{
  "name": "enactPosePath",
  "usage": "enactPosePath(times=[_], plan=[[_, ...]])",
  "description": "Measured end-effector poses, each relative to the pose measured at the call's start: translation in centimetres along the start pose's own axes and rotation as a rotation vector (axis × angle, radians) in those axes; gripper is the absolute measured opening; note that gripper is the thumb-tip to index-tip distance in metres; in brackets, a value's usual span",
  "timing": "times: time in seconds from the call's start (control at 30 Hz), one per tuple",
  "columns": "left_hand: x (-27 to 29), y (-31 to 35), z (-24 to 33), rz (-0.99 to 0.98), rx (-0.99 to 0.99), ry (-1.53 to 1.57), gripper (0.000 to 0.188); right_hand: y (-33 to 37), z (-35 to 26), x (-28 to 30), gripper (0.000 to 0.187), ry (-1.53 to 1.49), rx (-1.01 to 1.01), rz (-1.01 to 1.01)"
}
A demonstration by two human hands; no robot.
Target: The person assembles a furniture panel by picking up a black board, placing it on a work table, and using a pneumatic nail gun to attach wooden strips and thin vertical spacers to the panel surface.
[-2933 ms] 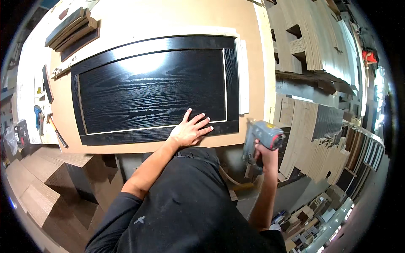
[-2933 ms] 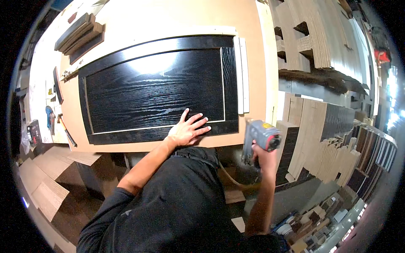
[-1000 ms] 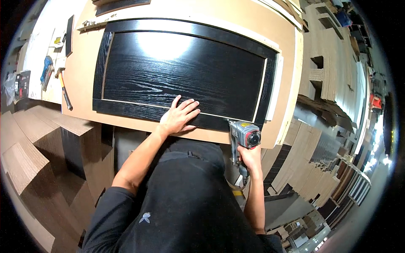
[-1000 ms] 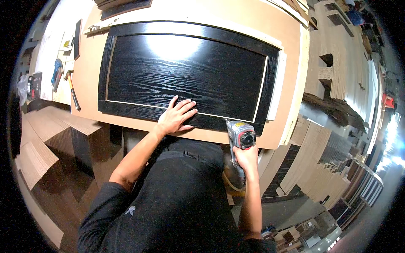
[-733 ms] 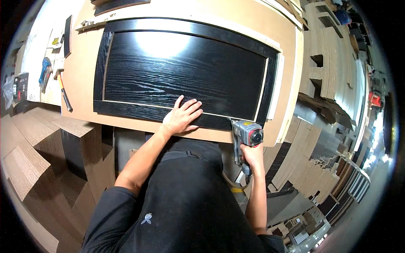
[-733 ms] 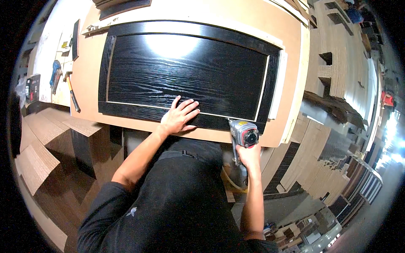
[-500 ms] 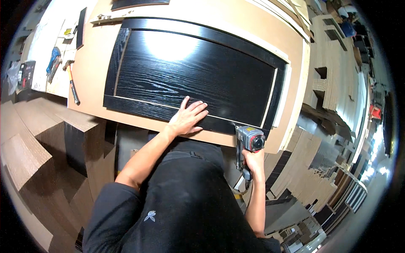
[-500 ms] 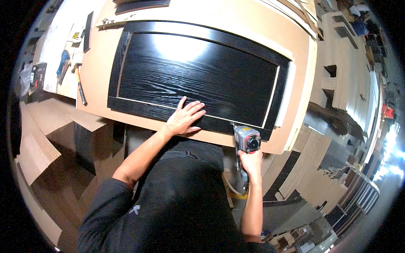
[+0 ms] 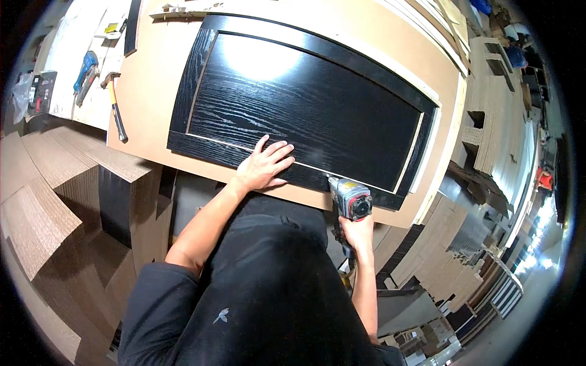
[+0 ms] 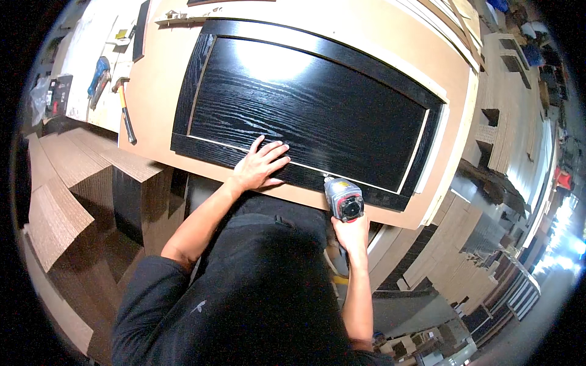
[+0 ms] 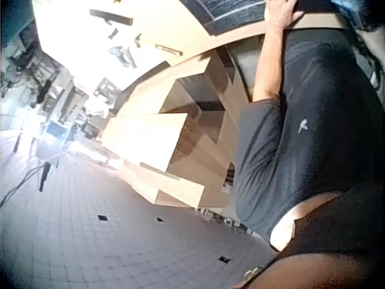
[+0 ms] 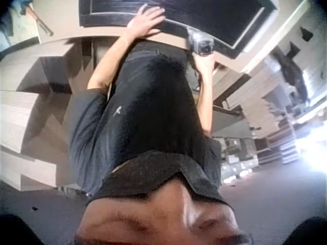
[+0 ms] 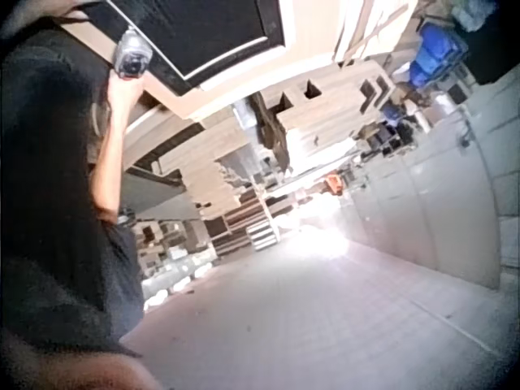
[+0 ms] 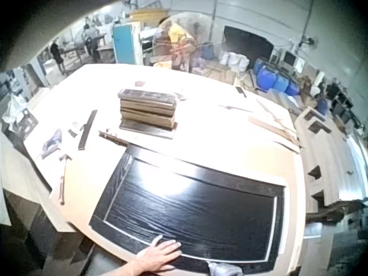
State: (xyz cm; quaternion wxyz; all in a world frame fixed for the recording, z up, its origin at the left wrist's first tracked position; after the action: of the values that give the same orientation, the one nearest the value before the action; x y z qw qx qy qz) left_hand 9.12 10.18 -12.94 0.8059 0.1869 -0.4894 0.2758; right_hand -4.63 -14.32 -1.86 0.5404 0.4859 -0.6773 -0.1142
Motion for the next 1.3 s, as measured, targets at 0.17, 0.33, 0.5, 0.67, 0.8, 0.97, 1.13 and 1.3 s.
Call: enactPosePath(times=[0.17,0.33,0.5,0.67,0.8,0.97,1.13,1.3], plan=[[-0.2,0.2,-0.2,-0.002,-0.003,0.017,0.063,0.8,-1.3,0.0,0.037,0.078,0.087,0.066],[0.2,0.0,0.0,-0.027,0.005,0.010,0.065,-0.1,0.2,-0.8,0.037,0.007,-0.028,-0.015],[3.0,3.3,-4.5,-0.064,0.104,-0.012,0.068,0.4,-0.4,-3.0,0.037,0.017,0.021,-0.047],[4.8,6.5,-9.4,-0.058,0.099,-0.075,0.069,1.2,-3.0,-6.7,0.040,-0.051,0.058,-0.071],[4.4,6.5,-9.8,-0.052,0.102,-0.039,0.068,1.6,-5.0,-7.8,0.042,-0.046,0.063,-0.068],[4.5,6.5,-10.0,-0.014,0.067,-0.020,0.069,2.0,-6.0,-8.1,0.041,0.040,0.038,-0.075],[4.4,6.3,-9.8,-0.058,0.091,-0.024,0.069,2.1,-6.3,-8.5,0.041,0.081,0.030,-0.043],[6.2,8.1,-11.8,-0.032,0.147,0.009,0.070,3.1,-8.4,-8.9,0.032,0.119,0.045,-0.076]])
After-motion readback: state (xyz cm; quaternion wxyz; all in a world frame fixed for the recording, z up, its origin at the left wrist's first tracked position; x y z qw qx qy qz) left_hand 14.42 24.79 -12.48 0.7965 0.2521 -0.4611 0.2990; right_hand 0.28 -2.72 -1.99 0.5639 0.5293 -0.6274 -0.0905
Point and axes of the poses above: each hand's wrist, its own y-axis away from the middle knuckle, its own x-axis out of the back of the hand, z = x × y, the point moved 3 cm from there along -y, towards the middle knuckle, and after that the axes turned 7 degrees about x, right-handed, at the moved point
